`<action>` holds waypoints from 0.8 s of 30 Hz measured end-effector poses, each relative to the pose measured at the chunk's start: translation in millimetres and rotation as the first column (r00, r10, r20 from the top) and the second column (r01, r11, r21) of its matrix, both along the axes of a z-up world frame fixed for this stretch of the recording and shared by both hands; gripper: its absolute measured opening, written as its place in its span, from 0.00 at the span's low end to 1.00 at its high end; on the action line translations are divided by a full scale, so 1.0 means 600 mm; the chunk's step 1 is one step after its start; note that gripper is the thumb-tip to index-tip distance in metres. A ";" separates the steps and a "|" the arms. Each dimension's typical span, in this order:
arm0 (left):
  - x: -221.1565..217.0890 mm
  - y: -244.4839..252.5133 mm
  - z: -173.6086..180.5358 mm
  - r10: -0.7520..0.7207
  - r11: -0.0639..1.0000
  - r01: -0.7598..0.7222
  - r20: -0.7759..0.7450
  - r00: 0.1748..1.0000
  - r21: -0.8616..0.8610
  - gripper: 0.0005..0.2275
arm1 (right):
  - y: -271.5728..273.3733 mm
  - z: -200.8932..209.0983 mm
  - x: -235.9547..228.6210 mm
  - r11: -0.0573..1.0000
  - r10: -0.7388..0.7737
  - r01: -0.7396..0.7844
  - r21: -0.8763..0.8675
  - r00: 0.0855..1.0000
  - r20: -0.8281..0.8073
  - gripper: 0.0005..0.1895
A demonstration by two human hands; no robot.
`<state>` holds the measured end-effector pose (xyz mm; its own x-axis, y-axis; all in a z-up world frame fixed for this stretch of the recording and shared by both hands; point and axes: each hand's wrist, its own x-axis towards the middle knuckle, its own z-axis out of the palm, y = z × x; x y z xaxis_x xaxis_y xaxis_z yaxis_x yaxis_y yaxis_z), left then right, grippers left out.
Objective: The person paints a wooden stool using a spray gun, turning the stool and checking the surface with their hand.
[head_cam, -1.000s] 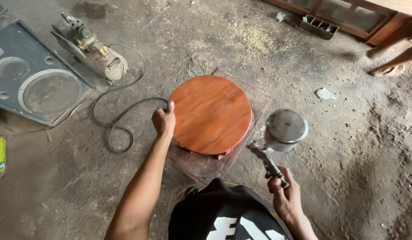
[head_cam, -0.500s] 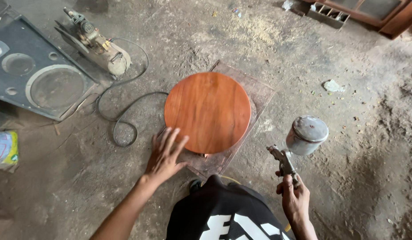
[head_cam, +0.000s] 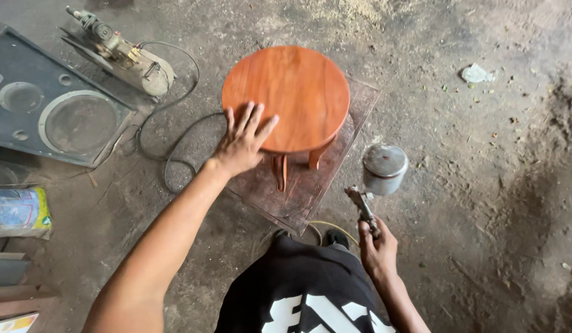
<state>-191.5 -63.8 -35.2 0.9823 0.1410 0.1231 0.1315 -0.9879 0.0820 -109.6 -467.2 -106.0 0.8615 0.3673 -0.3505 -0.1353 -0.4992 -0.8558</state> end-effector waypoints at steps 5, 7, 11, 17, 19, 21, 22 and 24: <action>0.088 0.024 0.001 -0.013 0.997 0.009 0.049 0.999 0.076 0.39 | 0.058 -0.054 -0.004 0.996 0.082 -0.088 0.009 0.961 0.264 0.23; 0.104 0.036 -0.008 -0.065 0.990 0.051 0.110 0.992 0.129 0.36 | 0.072 -0.071 -0.005 0.997 0.067 -0.071 0.009 0.977 0.204 0.23; 0.127 0.045 -0.017 -0.118 0.983 0.094 0.151 0.981 0.159 0.35 | 0.071 -0.079 -0.019 0.991 0.072 -0.101 0.092 0.960 0.271 0.22; 0.127 0.039 -0.014 -0.014 0.988 -0.019 0.212 0.977 0.154 0.32 | 0.054 -0.086 -0.030 1.000 -0.021 0.021 -0.020 1.000 0.008 0.23; 0.112 0.064 -0.009 0.007 0.994 -0.034 0.245 0.969 0.108 0.29 | 0.048 -0.091 -0.024 1.000 0.020 -0.017 -0.020 0.990 0.142 0.23; 0.090 0.087 -0.006 0.026 0.994 -0.054 0.270 0.962 0.099 0.30 | 0.048 -0.093 -0.017 0.998 0.047 -0.040 -0.038 0.977 0.206 0.23; 0.079 0.097 -0.006 0.035 0.993 -0.064 0.283 0.959 0.095 0.30 | 0.051 -0.092 -0.013 0.998 0.054 -0.043 -0.054 0.977 0.205 0.24; 0.049 0.108 -0.010 0.068 0.994 -0.090 0.312 0.948 0.057 0.30 | 0.059 -0.088 -0.002 0.996 0.067 -0.056 -0.063 0.977 0.203 0.24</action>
<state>-162.0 1.0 -41.4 0.8806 0.1968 0.4311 0.1886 -0.9801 0.0622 -110.7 -431.9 -158.9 0.8935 0.4063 -0.1910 0.0721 -0.5498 -0.8322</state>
